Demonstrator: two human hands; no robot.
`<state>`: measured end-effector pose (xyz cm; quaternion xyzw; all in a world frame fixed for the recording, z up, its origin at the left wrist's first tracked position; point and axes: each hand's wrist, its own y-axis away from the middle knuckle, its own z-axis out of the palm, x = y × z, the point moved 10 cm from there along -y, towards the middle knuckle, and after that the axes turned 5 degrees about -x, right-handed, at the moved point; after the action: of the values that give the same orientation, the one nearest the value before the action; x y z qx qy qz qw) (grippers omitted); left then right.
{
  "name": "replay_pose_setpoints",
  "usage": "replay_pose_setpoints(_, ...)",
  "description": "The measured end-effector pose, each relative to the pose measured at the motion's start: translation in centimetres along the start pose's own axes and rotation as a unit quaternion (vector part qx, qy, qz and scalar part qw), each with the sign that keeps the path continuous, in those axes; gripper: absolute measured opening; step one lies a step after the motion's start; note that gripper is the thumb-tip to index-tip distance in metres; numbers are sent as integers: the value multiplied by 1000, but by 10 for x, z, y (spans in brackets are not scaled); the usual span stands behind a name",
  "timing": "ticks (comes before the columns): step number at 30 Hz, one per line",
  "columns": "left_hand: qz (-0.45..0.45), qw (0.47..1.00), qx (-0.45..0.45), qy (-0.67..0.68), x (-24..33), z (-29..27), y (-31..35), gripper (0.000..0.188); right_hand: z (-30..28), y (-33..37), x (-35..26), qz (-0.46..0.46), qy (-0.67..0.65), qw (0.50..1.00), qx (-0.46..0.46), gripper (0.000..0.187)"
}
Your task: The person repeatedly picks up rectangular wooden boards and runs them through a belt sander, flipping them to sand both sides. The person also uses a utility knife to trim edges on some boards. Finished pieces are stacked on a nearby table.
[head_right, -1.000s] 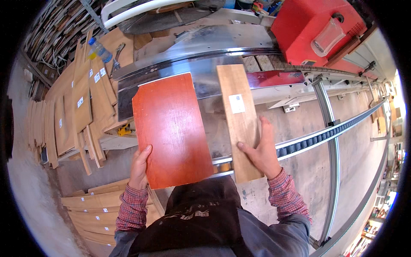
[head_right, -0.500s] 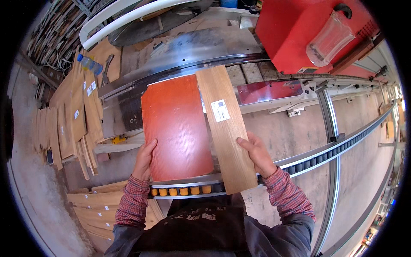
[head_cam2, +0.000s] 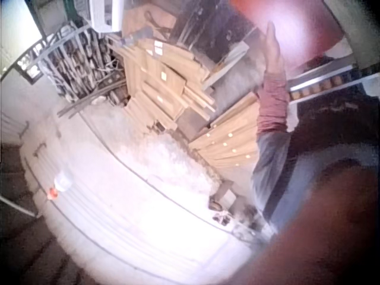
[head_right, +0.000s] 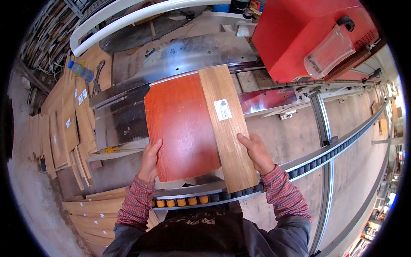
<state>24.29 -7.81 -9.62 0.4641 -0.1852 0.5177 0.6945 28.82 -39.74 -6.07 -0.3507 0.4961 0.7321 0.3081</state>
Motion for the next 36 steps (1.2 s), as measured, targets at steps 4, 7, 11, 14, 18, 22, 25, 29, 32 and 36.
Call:
replay_pose_setpoints(4,-2,1000,-12,13,1,1,0,35,-2,1,0,4,4,1000,11,52)
replay_pose_setpoints(7,-1,1000,-12,20,-2,-2,-1,35,-2,0,0,8,2,1000,13,51)
replay_pose_setpoints(11,15,1000,23,-2,3,-1,-3,34,2,-2,-3,3,-11,1000,1,53)
replay_pose_setpoints(14,9,999,39,-12,8,5,2,33,0,0,-3,9,-18,1000,8,52)
replay_pose_setpoints(18,1,998,58,-12,4,0,6,33,1,0,-3,15,-18,1000,-9,45)
replay_pose_setpoints(22,-19,999,35,4,-1,11,5,32,-8,3,-8,14,-3,1000,-3,42)
replay_pose_setpoints(25,-19,999,43,-10,-4,25,0,32,-23,4,-9,14,-9,1000,0,41)
replay_pose_setpoints(29,-17,998,56,-14,-15,44,-6,31,-48,3,-13,15,-13,1000,-1,40)
replay_pose_setpoints(32,-19,998,57,-11,-19,64,-11,32,-66,2,-21,13,3,1000,1,46)
replay_pose_setpoints(36,-18,998,54,-19,-29,90,-20,32,-95,7,-26,17,-10,1000,5,45)
